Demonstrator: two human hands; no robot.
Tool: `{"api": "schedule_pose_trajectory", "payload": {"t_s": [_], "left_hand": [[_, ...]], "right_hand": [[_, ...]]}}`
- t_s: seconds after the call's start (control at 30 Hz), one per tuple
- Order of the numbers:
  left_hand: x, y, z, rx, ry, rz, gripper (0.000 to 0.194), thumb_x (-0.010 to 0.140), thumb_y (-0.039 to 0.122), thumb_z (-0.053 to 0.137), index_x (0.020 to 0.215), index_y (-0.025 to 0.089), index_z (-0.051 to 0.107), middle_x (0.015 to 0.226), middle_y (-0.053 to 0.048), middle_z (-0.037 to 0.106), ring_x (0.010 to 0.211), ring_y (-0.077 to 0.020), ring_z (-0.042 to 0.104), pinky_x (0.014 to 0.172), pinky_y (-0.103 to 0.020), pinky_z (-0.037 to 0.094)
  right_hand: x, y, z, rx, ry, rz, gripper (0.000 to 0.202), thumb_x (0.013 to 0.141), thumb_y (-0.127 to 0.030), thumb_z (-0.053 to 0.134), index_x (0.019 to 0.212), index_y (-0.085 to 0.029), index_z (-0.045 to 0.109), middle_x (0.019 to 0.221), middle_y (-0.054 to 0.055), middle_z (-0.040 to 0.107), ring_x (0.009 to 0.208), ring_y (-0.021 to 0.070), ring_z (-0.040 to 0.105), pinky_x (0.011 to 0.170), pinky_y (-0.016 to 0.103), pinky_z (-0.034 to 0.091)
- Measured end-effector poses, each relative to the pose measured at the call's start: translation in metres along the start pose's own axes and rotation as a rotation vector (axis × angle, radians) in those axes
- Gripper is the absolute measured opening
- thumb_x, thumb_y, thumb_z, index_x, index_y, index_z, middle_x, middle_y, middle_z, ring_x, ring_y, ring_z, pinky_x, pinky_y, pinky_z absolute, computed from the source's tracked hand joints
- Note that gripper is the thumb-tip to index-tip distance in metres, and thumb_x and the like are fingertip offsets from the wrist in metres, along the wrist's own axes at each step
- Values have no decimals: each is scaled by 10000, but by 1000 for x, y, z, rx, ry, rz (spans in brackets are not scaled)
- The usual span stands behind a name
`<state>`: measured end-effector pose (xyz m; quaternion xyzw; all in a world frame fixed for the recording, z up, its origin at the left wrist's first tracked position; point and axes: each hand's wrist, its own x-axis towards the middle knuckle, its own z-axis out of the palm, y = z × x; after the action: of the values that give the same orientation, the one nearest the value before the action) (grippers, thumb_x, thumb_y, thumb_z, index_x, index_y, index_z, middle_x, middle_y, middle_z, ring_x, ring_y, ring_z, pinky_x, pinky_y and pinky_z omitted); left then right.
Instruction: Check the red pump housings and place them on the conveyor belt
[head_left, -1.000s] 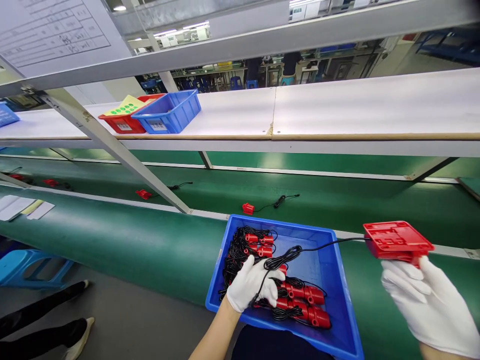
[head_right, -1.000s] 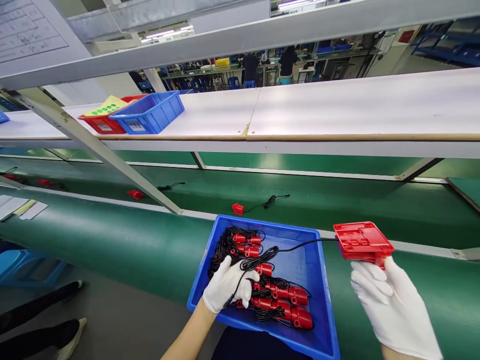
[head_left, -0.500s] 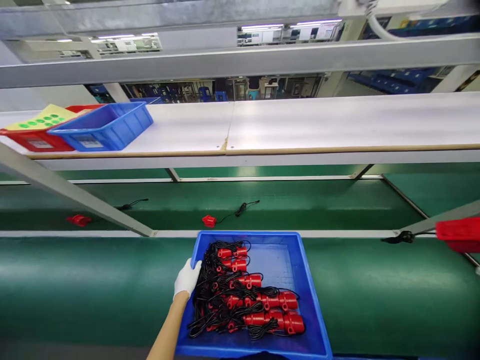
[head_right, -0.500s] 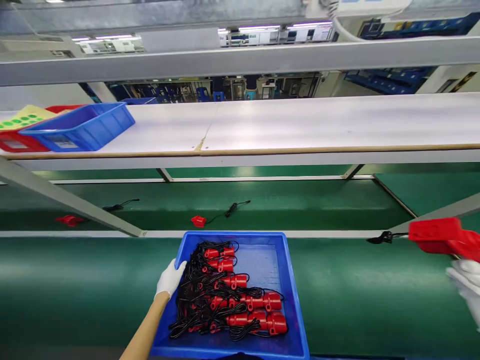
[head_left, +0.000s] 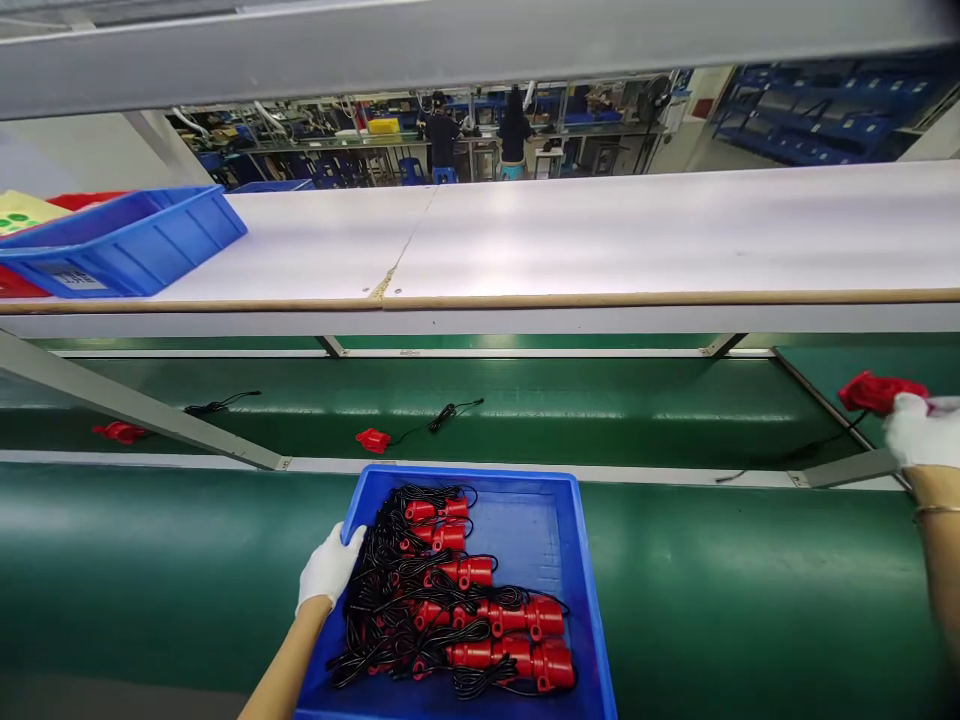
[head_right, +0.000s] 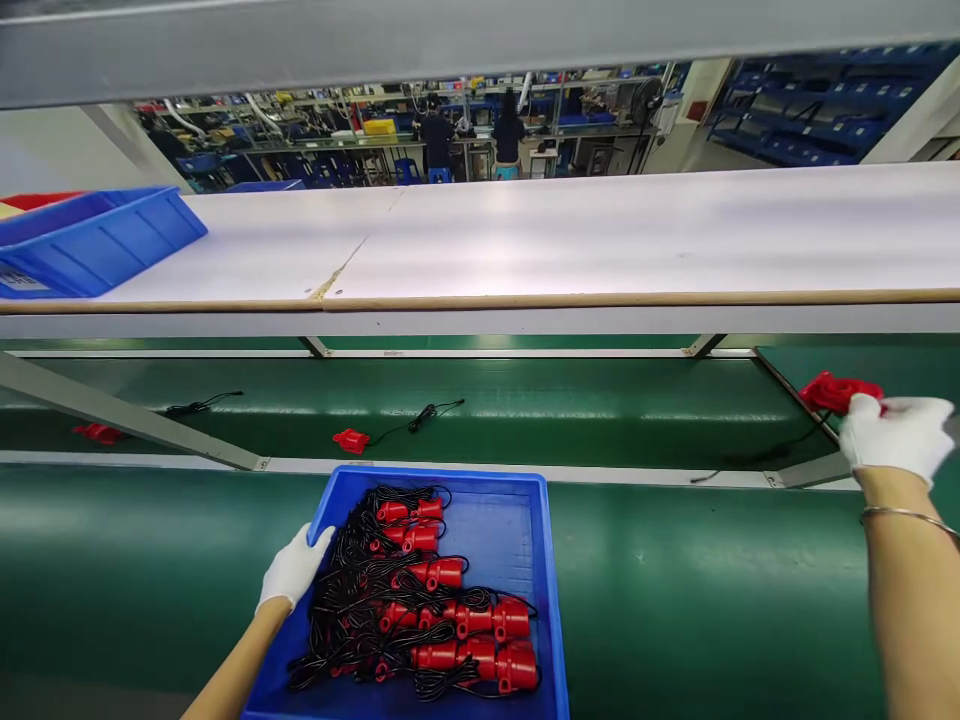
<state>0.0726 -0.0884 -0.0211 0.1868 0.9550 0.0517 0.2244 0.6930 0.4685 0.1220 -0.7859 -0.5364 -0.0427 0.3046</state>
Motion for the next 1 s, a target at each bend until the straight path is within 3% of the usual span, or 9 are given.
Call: {"api": "schedule_pose_trajectory", "payload": {"t_s": [0.13, 0.2, 0.33, 0.47, 0.57, 0.7, 0.8, 0.9, 1.0], "left_hand": [[-1, 2, 0, 18, -8, -16, 641, 902, 690, 277, 1245, 231, 564, 942, -137, 738, 916, -361, 706, 806, -430, 512], [0, 1, 0, 14, -5, -21, 622, 904, 683, 279, 1231, 241, 570, 935, -128, 739, 912, -355, 705, 804, -421, 509], [-1, 2, 1, -7, 19, -36, 576, 904, 649, 322, 1217, 242, 581, 931, -122, 744, 906, -357, 704, 803, -421, 504], [-4, 4, 1, -10, 47, -42, 539, 908, 626, 344, 1199, 243, 585, 955, -123, 746, 925, -358, 702, 804, -417, 498], [-6, 5, 1, 2, 50, -41, 503, 916, 613, 344, 1177, 258, 587, 949, -110, 747, 923, -342, 705, 791, -396, 498], [-7, 2, 4, 6, 43, -26, 473, 925, 602, 354, 1168, 268, 586, 995, -107, 744, 953, -328, 702, 800, -381, 494], [-6, 1, 6, -7, 42, -30, 482, 928, 598, 368, 1198, 259, 578, 996, -114, 744, 946, -326, 703, 796, -383, 495], [-6, 0, 7, -27, 45, -25, 469, 934, 581, 385, 1185, 242, 591, 970, -116, 745, 920, -316, 706, 774, -373, 498], [-8, 0, 7, -51, 71, 15, 435, 946, 538, 402, 1180, 226, 592, 1033, -111, 736, 958, -294, 695, 797, -358, 496]], "right_hand": [[-7, -28, 42, -84, -259, -103, 705, 923, -577, 428, 1212, 57, 537, 1055, 360, 618, 1148, 410, 589, 636, 408, 291], [-33, -40, 68, -130, -422, -157, 599, 942, -515, 458, 1154, 33, 578, 1027, 305, 643, 1083, 352, 636, 657, 376, 331], [-107, -55, 115, -171, -684, -221, 290, 966, -380, 549, 1016, -105, 625, 907, 51, 644, 802, 133, 633, 716, 288, 498], [-163, -59, 145, -179, -839, -213, 253, 953, -372, 584, 1002, -127, 623, 908, 26, 632, 770, 115, 614, 702, 276, 532], [-177, -62, 156, -195, -899, -177, 259, 955, -372, 583, 1042, -133, 624, 954, 37, 640, 818, 127, 628, 728, 289, 543], [-176, -69, 150, -176, -890, -175, 246, 938, -363, 607, 1036, -139, 628, 960, 38, 639, 854, 140, 631, 761, 300, 533], [-194, -73, 123, -96, -830, -242, 287, 946, -350, 552, 1125, -133, 608, 1018, 96, 654, 900, 185, 631, 805, 346, 505], [-255, -77, 84, 21, -815, -389, 382, 977, -365, 384, 1248, -155, 552, 1243, 165, 611, 1113, 263, 589, 923, 400, 453], [-359, -87, 47, 128, -994, -633, 357, 972, -404, 372, 1177, -216, 595, 1274, 83, 618, 1155, 213, 581, 994, 337, 434]]}}
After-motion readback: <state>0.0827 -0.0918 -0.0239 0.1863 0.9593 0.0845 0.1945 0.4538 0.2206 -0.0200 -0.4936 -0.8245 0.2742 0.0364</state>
